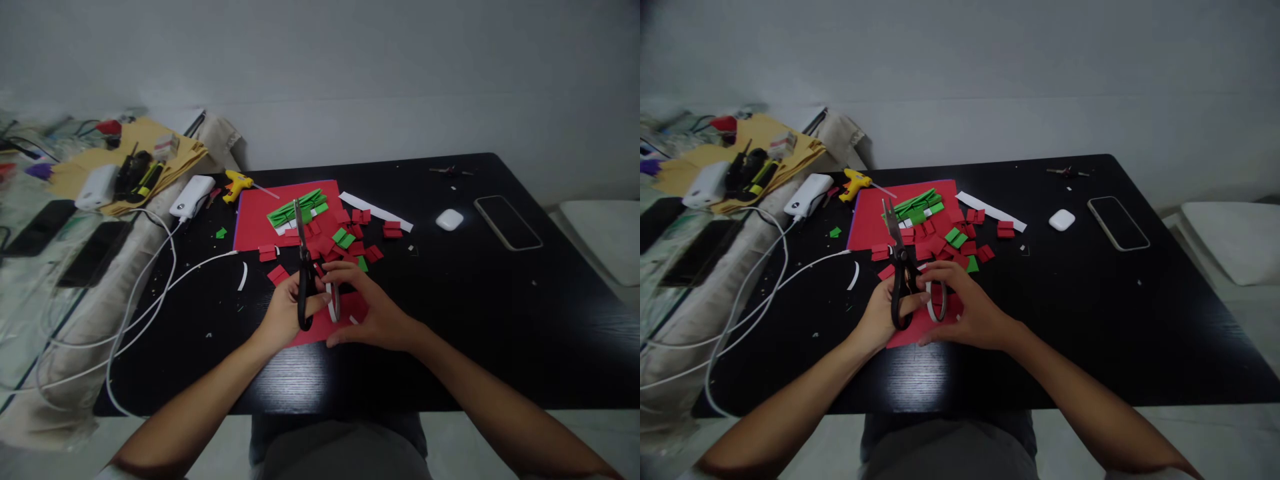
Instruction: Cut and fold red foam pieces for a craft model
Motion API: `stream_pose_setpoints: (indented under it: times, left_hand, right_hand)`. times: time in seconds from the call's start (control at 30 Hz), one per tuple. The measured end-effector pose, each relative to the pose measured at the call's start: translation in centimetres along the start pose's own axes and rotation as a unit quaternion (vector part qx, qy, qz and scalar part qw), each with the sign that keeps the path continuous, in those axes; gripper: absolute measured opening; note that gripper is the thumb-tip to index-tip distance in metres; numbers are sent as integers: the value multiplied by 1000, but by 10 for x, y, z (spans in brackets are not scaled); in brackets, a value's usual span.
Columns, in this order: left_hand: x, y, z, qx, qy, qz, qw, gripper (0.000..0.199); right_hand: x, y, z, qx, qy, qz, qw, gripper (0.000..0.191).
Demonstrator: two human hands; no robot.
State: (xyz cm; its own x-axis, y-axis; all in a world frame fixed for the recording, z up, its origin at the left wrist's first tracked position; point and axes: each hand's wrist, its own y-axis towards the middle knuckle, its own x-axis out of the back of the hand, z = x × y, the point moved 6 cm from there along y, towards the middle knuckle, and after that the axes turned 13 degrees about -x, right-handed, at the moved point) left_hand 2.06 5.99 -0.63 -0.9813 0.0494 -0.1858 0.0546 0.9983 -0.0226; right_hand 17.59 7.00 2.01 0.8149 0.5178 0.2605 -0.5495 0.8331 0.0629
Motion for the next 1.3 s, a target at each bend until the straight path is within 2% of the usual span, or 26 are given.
stream_pose_setpoints:
  times: [0.2,0.3,0.47,0.57,0.67,0.77,0.9,1.0,1.17,1.3]
  left_hand:
    - [4,1,2,15,8,-16,1000,31]
    - [4,1,2,17,6,-19,1000,31]
    - [0,5,0,20,12,24,999,30]
    - [5,9,-4,10,63,43,997,33]
    - [19,15,-10,-22,148,51,987,32]
    - [34,20,-20,-63,258,56,962,31]
    - [45,22,-37,-101,401,81,907,26]
    - [47,24,-48,-124,461,101,873,27]
    - [49,27,-51,-117,542,169,815,24]
    - [49,27,-50,-108,556,204,799,19]
  right_hand:
    - [2,-1,0,21,-30,9,999,89]
    - [0,0,-2,20,-41,35,998,85]
    - [1,-1,-6,-4,-36,45,998,76]
    - [4,0,-7,-31,-21,43,998,73]
    - [11,1,-10,-68,12,30,997,71]
    - [20,4,-15,-93,70,18,993,72]
    - [29,7,-23,-110,142,17,984,76]
    - [35,9,-26,-111,184,15,976,75]
    - [44,10,-24,-103,182,0,978,70]
    - [46,10,-24,-115,169,12,979,69]
